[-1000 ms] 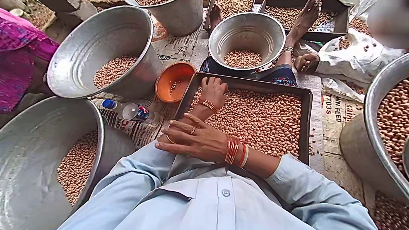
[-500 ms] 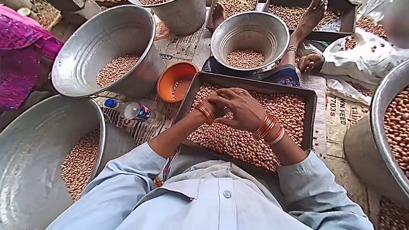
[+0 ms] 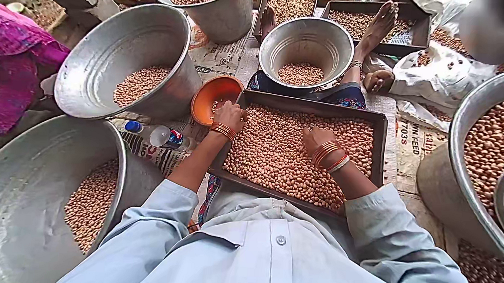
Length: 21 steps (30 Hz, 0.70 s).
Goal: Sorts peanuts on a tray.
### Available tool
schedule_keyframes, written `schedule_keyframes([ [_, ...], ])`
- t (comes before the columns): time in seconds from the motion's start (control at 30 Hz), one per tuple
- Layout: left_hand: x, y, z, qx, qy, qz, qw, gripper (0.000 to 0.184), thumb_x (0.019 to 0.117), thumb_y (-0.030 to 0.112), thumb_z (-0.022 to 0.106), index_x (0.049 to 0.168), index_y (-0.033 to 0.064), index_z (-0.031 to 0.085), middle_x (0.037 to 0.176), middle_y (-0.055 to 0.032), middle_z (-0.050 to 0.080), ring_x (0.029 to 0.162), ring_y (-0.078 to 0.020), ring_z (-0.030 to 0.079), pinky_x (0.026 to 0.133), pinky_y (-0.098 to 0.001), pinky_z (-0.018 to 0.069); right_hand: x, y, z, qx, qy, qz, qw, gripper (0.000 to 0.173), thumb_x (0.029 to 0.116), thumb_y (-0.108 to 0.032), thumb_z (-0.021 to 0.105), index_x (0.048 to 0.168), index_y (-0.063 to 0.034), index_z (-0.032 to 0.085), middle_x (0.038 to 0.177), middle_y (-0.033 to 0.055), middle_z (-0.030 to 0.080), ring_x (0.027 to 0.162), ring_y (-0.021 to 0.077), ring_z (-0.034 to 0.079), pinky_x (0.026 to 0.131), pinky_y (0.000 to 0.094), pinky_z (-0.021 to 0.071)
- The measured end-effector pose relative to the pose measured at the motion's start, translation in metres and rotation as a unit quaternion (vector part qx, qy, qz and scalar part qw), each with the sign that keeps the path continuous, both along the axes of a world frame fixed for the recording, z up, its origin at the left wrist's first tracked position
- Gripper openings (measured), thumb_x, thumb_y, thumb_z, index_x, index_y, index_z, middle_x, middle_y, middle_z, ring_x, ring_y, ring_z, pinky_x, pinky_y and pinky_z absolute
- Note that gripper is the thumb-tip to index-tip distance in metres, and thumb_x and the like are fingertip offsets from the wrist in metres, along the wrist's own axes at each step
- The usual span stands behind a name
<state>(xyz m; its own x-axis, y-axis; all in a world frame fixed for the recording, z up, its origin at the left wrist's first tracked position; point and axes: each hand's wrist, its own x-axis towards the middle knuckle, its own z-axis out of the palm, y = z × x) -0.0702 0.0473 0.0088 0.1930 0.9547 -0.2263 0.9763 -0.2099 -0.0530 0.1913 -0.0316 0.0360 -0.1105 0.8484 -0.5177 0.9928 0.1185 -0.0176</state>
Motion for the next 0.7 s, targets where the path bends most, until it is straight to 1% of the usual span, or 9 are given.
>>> schedule_keyframes([
  [0.07,-0.003,-0.002,0.000,0.006,-0.013,-0.005,1.000,0.019,0.0911,0.022,0.073,0.109,0.0177,0.078,0.114,-0.0128,0.072,0.120,-0.0412,0.060,0.084,-0.0611,0.0530,-0.030,-0.018,-0.002,-0.026,0.046,0.061,0.997,0.043,0.1000,-0.004,0.058,0.141,0.0054,0.051,0.129,0.0308,0.059,0.108,0.0464,0.067,0.085,0.0571,0.0565],
  [0.13,-0.007,-0.004,0.005,0.025,-0.093,0.017,0.995,0.020,0.0924,0.023,0.070,0.109,0.0134,0.077,0.106,-0.0146,0.074,0.110,-0.0398,0.066,0.086,-0.0625,0.0517,-0.043,-0.028,0.000,-0.024,0.147,0.142,0.979,0.046,0.0975,-0.008,0.063,0.143,-0.0050,0.054,0.129,0.0255,0.060,0.101,0.0418,0.068,0.081,0.0556,0.0568],
  [0.2,-0.010,-0.002,0.010,0.052,-0.222,0.061,0.972,0.020,0.0949,0.016,0.062,0.109,0.0061,0.070,0.095,-0.0175,0.072,0.092,-0.0382,0.069,0.081,-0.0625,0.0512,-0.041,-0.024,0.000,0.017,0.272,0.184,0.944,0.040,0.0974,-0.016,0.066,0.137,-0.0154,0.063,0.123,0.0157,0.067,0.098,0.0345,0.070,0.079,0.0553,0.0569],
  [0.3,-0.002,0.004,0.011,0.025,-0.348,0.086,0.933,0.020,0.0971,0.007,0.053,0.108,0.0034,0.069,0.093,-0.0164,0.069,0.086,-0.0318,0.065,0.080,-0.0567,0.0490,-0.011,0.004,0.003,0.130,0.373,0.157,0.905,0.032,0.0976,-0.019,0.069,0.130,-0.0145,0.068,0.117,0.0134,0.071,0.096,0.0328,0.072,0.081,0.0569,0.0576],
  [0.4,0.022,0.006,0.001,-0.014,-0.280,0.040,0.959,0.019,0.0983,0.013,0.062,0.111,0.0068,0.074,0.087,-0.0164,0.068,0.081,-0.0334,0.064,0.078,-0.0574,0.0501,0.040,0.035,0.007,0.230,0.403,0.062,0.884,0.025,0.0989,-0.014,0.066,0.123,-0.0103,0.071,0.107,0.0112,0.075,0.095,0.0285,0.073,0.085,0.0550,0.0571],
  [0.47,0.035,0.006,-0.010,-0.022,-0.195,0.019,0.980,0.022,0.0996,0.019,0.064,0.116,0.0098,0.076,0.109,-0.0206,0.073,0.103,-0.0413,0.070,0.091,-0.0645,0.0523,0.070,0.043,0.010,0.276,0.400,-0.031,0.874,0.021,0.1006,-0.014,0.065,0.120,-0.0120,0.072,0.104,0.0075,0.077,0.091,0.0210,0.074,0.086,0.0474,0.0581],
  [0.53,0.043,0.005,-0.017,-0.025,-0.144,0.011,0.989,0.022,0.1004,0.017,0.063,0.118,0.0107,0.075,0.124,-0.0192,0.071,0.117,-0.0426,0.066,0.097,-0.0661,0.0501,0.091,0.047,0.009,0.302,0.392,-0.108,0.863,0.019,0.1005,-0.016,0.064,0.117,-0.0143,0.073,0.100,0.0055,0.076,0.082,0.0174,0.072,0.080,0.0439,0.0572],
  [0.6,0.048,0.003,-0.019,-0.019,-0.124,0.007,0.992,0.021,0.0994,0.014,0.063,0.116,0.0103,0.075,0.125,-0.0184,0.070,0.117,-0.0430,0.066,0.096,-0.0670,0.0508,0.103,0.049,0.007,0.297,0.370,-0.136,0.869,0.017,0.0997,-0.018,0.065,0.113,-0.0148,0.075,0.101,0.0062,0.076,0.083,0.0194,0.072,0.080,0.0468,0.0575],
  [0.7,0.052,0.000,-0.016,-0.021,-0.099,0.011,0.995,0.023,0.0997,0.012,0.062,0.118,0.0089,0.074,0.126,-0.0201,0.069,0.118,-0.0438,0.065,0.095,-0.0665,0.0503,0.096,0.051,0.004,0.249,0.317,-0.100,0.910,0.015,0.0981,-0.020,0.069,0.109,-0.0139,0.077,0.099,0.0111,0.076,0.092,0.0299,0.071,0.084,0.0574,0.0525],
])
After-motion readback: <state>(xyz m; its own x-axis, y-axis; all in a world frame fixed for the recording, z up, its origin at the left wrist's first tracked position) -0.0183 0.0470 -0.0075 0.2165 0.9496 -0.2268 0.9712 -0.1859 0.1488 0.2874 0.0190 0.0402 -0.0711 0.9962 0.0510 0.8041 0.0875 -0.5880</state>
